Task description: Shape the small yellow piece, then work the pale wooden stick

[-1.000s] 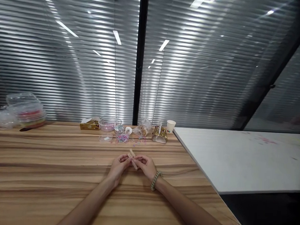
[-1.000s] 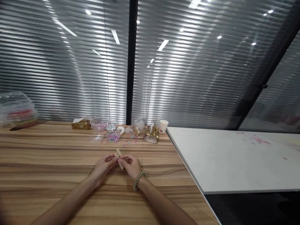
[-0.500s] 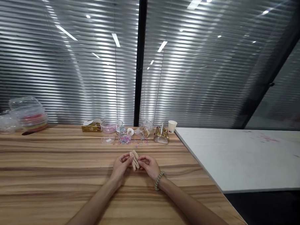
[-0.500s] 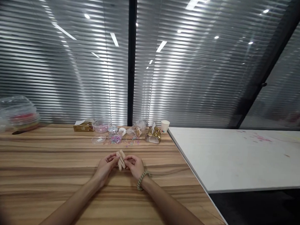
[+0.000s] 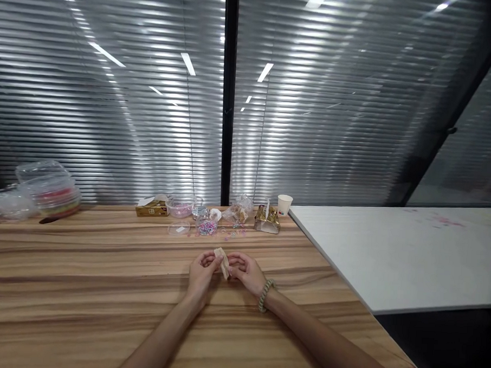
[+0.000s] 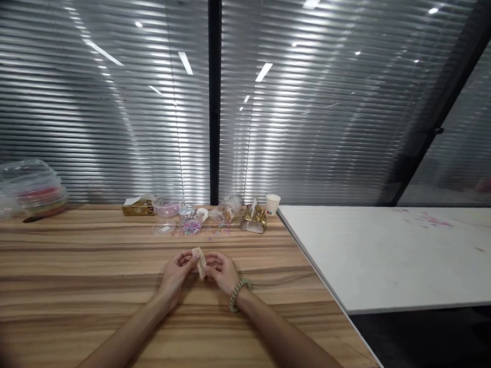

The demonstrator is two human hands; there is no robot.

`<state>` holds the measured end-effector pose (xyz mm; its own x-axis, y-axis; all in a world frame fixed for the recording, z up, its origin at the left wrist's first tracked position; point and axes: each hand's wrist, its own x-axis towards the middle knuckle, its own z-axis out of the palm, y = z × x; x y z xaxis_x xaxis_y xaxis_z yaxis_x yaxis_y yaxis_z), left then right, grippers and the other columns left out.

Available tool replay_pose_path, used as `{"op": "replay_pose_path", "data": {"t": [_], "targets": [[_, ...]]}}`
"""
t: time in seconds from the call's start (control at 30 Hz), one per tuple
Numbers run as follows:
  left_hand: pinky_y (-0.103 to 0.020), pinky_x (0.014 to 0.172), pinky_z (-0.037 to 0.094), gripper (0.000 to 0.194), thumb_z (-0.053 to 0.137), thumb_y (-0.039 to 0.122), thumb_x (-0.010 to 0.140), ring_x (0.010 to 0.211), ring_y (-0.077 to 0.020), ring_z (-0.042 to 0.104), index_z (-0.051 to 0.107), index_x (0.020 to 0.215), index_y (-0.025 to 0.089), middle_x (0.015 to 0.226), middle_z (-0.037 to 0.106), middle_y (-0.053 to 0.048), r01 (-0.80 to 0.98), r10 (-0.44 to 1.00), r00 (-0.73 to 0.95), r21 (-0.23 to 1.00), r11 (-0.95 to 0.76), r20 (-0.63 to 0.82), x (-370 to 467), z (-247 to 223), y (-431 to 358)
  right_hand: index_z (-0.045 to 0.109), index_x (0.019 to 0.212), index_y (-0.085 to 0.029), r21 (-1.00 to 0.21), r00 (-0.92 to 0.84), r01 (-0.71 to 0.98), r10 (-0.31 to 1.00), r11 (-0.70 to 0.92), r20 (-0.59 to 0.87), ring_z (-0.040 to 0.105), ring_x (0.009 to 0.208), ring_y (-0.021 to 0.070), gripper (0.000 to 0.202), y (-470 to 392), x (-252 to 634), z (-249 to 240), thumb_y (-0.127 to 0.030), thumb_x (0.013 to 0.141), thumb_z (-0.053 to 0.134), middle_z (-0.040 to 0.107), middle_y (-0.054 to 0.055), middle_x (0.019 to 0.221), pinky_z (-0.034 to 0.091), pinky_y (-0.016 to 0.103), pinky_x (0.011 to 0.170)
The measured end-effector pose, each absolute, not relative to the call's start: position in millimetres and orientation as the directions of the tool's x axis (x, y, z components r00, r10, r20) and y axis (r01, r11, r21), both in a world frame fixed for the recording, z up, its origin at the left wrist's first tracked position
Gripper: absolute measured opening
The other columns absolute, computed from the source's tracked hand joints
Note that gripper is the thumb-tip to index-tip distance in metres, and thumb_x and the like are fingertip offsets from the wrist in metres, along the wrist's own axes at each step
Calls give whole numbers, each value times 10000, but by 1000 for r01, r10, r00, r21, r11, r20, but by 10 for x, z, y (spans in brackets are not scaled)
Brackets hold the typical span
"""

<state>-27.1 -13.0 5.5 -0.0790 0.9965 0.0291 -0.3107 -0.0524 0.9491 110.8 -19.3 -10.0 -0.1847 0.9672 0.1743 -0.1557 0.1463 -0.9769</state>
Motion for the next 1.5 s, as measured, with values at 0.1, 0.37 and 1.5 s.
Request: {"op": "replay_pose_path", "data": {"t": [0.1,0.37,1.5], "targets": [[-196,527,446,392,772,321,465,576,-116,562,586,736,107,645,609,-28,-275,996,-79,959,-69,49,-261,42,-120,608,882,-151,-978,-205,-128,960,167,191,591,704,156,362,-183,1114,-111,-310,577,722,626,51,791,474,285,648],[-194,486,421,391,767,316,449,509,-101,523,536,698,122,563,559,8,-235,992,-80,965,-118,101,-230,44,-131,642,870,-149,-977,-216,-107,955,186,205,581,724,160,337,-191,1098,-127,-389,634,667,642,51,805,453,301,689],[-226,501,471,395,759,398,483,499,-130,561,661,736,110,648,657,-59,-238,991,134,970,40,-8,-232,125,-215,663,767,-143,-982,-133,-120,978,143,159,595,642,175,338,-193,1132,-93,-421,578,699,664,55,726,476,304,613]]}}
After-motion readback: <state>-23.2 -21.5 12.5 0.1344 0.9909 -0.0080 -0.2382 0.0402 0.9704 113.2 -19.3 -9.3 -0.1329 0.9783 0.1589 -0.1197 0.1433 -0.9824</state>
